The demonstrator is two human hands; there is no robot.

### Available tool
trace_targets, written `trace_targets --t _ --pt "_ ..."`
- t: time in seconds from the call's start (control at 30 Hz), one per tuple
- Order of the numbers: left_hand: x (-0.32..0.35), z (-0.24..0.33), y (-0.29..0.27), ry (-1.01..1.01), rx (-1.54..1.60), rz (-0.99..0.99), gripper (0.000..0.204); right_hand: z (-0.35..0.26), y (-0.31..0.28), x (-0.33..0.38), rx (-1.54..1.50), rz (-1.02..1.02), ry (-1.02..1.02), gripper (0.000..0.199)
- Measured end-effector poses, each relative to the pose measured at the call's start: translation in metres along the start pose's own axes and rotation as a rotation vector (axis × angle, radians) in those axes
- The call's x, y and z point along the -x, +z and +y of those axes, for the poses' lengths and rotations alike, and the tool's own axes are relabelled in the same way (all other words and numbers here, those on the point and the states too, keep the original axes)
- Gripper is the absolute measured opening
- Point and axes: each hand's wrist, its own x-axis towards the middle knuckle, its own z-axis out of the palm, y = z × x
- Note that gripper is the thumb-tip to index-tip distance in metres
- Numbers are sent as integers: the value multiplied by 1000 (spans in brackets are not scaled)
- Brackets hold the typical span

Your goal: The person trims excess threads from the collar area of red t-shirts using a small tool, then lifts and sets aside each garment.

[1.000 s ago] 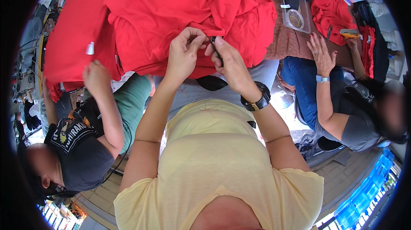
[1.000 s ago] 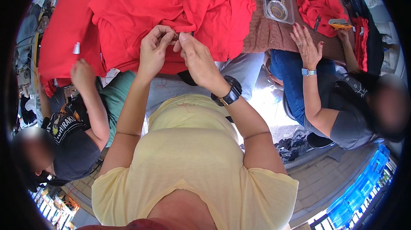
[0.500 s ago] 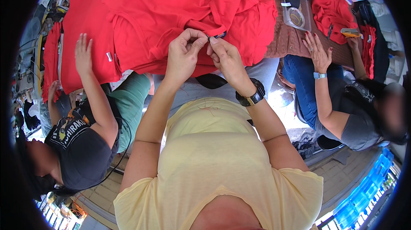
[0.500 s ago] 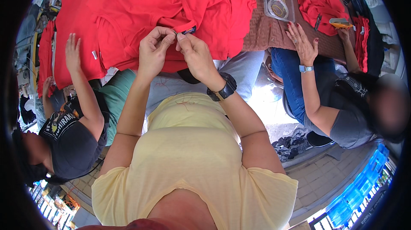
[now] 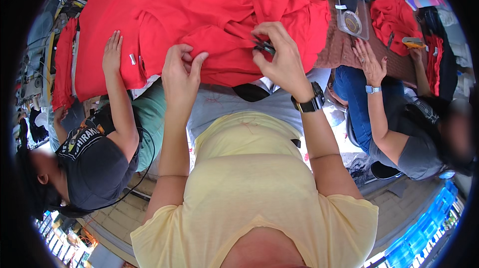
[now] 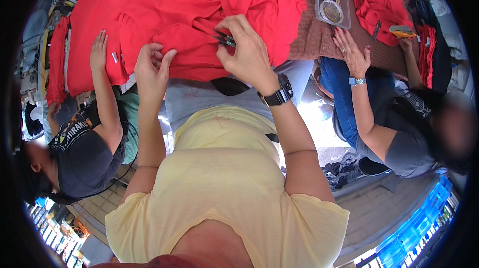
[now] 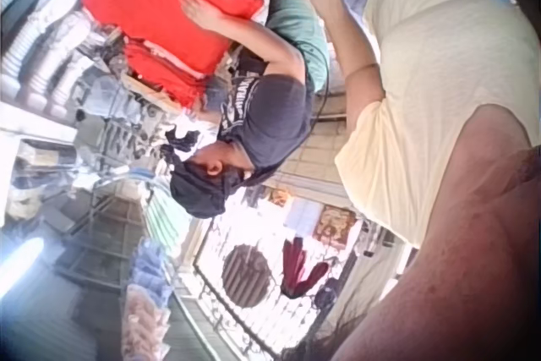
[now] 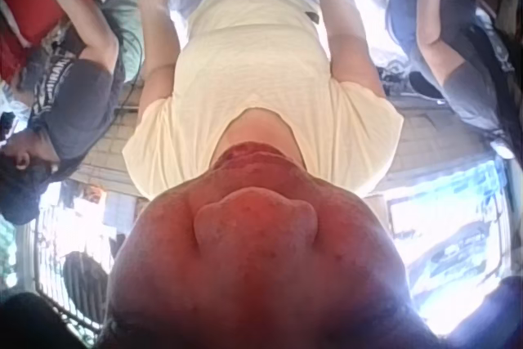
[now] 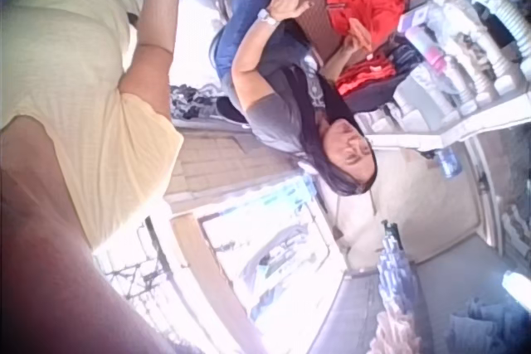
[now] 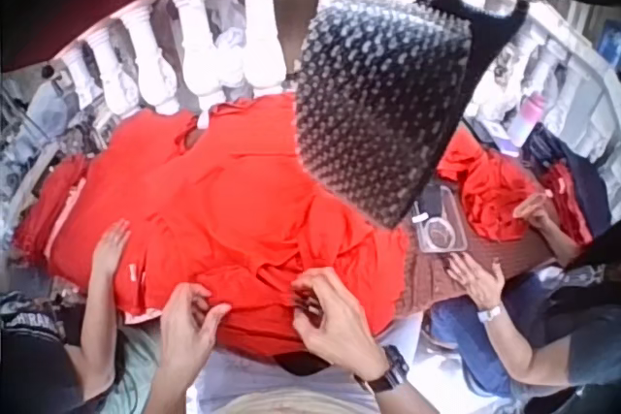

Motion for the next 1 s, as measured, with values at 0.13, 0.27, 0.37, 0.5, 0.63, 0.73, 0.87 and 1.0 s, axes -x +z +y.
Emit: trace_targets --t 0.13,0.27,0.37,0.5,0.63,0.73,0.87,1.0 --pt "-5 5 -4 31 67 1 18 7 -6 -2 -20 42 -4 24" --pt "-1 38 -21 303 -13 165 21 7 -10 6 9 217 -36 19" --pt "-18 57 -10 659 -172 10 36 3 -6 7 19 274 -35 20" --pt "-33 47 27 703 -111 -78 35 -2 -8 5 -5 248 -1 21" --pt "-42 40 44 775 -17 -116 24 -1 -11 -2 -56 239 -18 17" --pt "-47 33 49 705 113 -156 17 4 -16 -8 -157 122 1 15" --pt "-47 33 54 285 488 -228 6 10 -14 -12 -351 -35 145 17" --pt "-48 34 48 517 441 28 4 13 -14 -13 -338 -51 148 18"
